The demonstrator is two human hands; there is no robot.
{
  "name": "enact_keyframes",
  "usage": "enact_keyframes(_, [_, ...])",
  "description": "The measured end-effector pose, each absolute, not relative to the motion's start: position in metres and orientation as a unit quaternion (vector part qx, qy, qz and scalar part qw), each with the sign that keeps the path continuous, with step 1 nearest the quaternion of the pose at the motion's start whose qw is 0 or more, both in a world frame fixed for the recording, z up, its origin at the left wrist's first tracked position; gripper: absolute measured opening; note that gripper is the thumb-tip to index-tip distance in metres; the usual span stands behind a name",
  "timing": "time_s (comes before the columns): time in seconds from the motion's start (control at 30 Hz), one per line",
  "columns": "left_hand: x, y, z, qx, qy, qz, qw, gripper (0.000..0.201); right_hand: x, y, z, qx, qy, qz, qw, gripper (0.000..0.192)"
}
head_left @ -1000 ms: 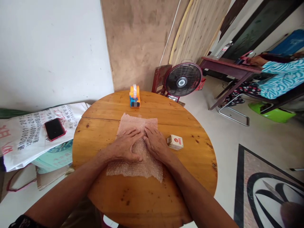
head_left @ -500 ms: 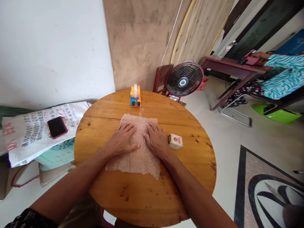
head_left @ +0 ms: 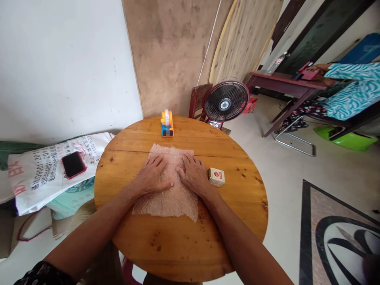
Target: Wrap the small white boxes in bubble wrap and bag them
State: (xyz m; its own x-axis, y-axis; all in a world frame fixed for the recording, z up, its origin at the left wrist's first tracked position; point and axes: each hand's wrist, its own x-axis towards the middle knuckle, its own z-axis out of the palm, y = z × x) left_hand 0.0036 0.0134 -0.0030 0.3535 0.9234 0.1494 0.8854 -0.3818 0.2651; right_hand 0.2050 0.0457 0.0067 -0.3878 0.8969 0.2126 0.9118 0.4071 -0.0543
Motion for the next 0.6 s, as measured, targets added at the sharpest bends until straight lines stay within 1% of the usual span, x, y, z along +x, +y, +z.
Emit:
enact_keyframes(0.17, [0.0028, 0.0142, -0.0030, 0.815, 0.563, 0.120, 0.074, 0.089, 0.2058, 0.0488, 0.0066, -0.539, -0.835, -0.044, 0.102, 0.047])
enact_keyframes(0.4, [0.0039, 0.0147, -0.0021, 0.808, 0.579, 0.103, 0.050, 0.090, 0.2020, 0.0494, 0.0016, -0.549, -0.830, -0.044, 0.093, 0.053])
enact_keyframes(0.6, [0.0021, 0.0150, -0.0010, 0.799, 0.591, 0.090, 0.068, 0.095, 0.2023, 0.0522, 0.0018, -0.555, -0.827, -0.038, 0.076, 0.055])
